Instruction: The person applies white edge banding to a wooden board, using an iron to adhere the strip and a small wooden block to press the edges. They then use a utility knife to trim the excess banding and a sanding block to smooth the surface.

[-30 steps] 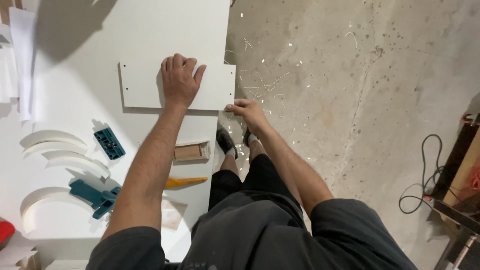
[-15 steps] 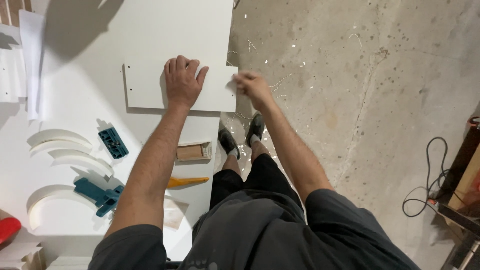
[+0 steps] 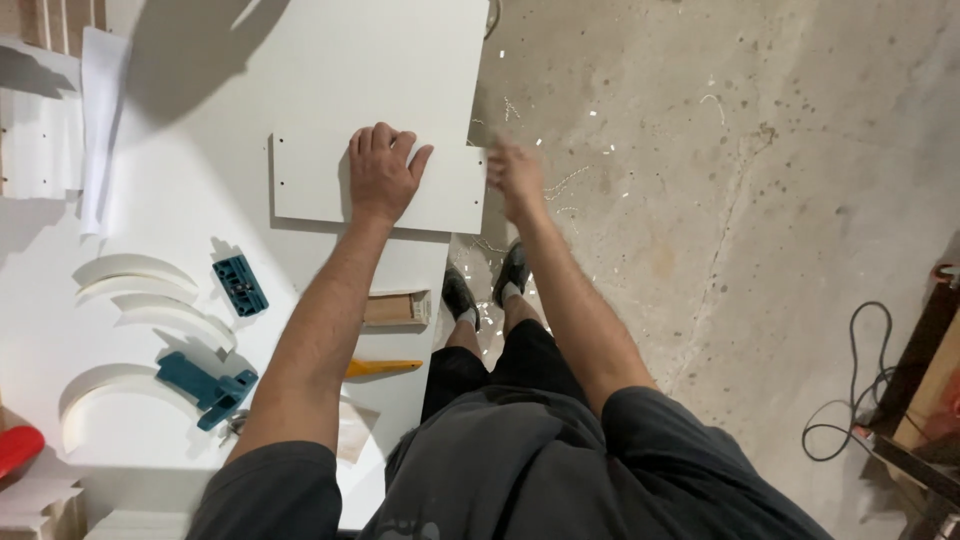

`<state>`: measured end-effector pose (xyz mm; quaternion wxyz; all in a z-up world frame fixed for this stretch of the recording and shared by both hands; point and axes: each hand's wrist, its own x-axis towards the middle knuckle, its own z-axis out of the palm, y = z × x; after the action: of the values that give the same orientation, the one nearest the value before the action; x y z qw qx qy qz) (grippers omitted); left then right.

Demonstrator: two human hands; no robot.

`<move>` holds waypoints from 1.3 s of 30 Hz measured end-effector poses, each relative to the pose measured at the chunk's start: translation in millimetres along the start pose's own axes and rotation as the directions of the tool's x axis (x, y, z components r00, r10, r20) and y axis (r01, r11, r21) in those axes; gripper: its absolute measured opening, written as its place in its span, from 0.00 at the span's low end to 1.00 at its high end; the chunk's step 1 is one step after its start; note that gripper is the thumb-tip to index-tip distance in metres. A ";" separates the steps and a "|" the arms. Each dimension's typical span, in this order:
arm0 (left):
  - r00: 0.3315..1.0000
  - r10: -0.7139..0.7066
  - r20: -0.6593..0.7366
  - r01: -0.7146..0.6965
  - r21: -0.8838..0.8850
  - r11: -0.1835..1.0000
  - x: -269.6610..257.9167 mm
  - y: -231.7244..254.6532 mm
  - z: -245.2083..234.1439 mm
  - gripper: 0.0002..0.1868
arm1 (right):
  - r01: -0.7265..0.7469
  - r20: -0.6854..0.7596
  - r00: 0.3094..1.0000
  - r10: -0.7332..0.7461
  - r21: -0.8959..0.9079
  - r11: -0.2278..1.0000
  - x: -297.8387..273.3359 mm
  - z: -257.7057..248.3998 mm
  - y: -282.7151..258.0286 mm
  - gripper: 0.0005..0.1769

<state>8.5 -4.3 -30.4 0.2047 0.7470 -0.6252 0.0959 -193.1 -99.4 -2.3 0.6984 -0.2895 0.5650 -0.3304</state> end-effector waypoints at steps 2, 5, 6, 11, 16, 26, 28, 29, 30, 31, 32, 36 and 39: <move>1.000 0.006 -0.011 -0.006 0.002 1.000 -1.4 -0.2 1.3 0.21 | -0.071 0.100 0.987 0.126 -0.435 0.898 -26.6 24.0 -8.3 0.47; 0.999 0.011 -0.033 -0.011 0.010 1.000 -0.3 -0.3 1.4 0.21 | 0.106 0.127 0.990 -0.068 -0.319 0.942 -34.9 36.5 -3.3 0.27; 0.999 0.012 -0.041 -0.012 0.010 1.000 -1.3 -0.5 1.1 0.21 | 0.114 0.130 0.989 -0.076 -0.319 0.941 -26.8 31.4 8.9 0.27; 0.993 0.022 -0.120 -0.026 -0.030 0.999 -0.3 2.0 4.0 0.18 | 0.314 0.145 0.950 -0.278 -0.443 0.840 -3.5 17.5 40.9 0.30; 0.931 -0.187 -0.314 0.106 -0.257 0.960 -31.4 20.0 -50.7 0.15 | -0.041 0.239 0.971 0.022 0.077 0.996 -20.2 -25.7 14.1 0.29; 0.158 -0.819 0.552 0.186 -0.831 -0.524 -54.6 184.8 -179.1 0.68 | 0.266 0.241 0.950 -0.198 -0.294 0.918 -73.8 -50.4 -61.6 0.26; 0.141 -0.824 0.549 0.063 -0.836 -0.546 -29.6 186.1 -193.3 0.44 | 0.291 0.287 0.935 -0.206 -0.292 0.911 -97.3 -34.0 -95.1 0.26; 0.122 -0.817 0.564 -0.043 -0.819 -0.572 -21.5 187.8 -200.0 0.23 | 0.297 0.310 0.929 -0.202 -0.299 0.907 -110.6 -28.5 -108.1 0.25; 0.110 -0.826 0.552 -0.062 -0.826 -0.560 -28.9 179.3 -196.3 0.23 | 0.303 0.334 0.922 -0.197 -0.303 0.904 -100.7 -28.2 -111.8 0.25; 0.109 -0.844 0.525 -0.065 -0.843 -0.534 -37.2 171.7 -193.5 0.20 | 0.273 0.414 0.896 -0.160 -0.229 0.934 -91.3 -27.4 -115.6 0.18; 0.107 -0.860 0.499 -0.068 -0.860 -0.507 -46.1 163.2 -190.8 0.17 | 0.232 0.493 0.861 -0.127 -0.159 0.960 -81.7 -24.8 -118.6 0.13; 0.107 -0.908 0.404 -0.198 -0.887 -0.418 -41.4 152.0 -211.1 0.15 | 0.135 0.598 0.801 -0.030 -0.131 0.982 -77.8 -2.2 -139.1 0.14; 0.040 -0.929 0.368 -0.267 -0.892 -0.365 -48.2 145.3 -217.3 0.15 | 0.064 0.612 0.791 0.025 -0.122 0.990 -86.2 27.3 -153.2 0.16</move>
<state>-118.1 111.8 172.4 0.8870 0.3853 0.2172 -0.1325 -199.3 -124.7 173.7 0.8187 -0.4335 0.3270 -0.1868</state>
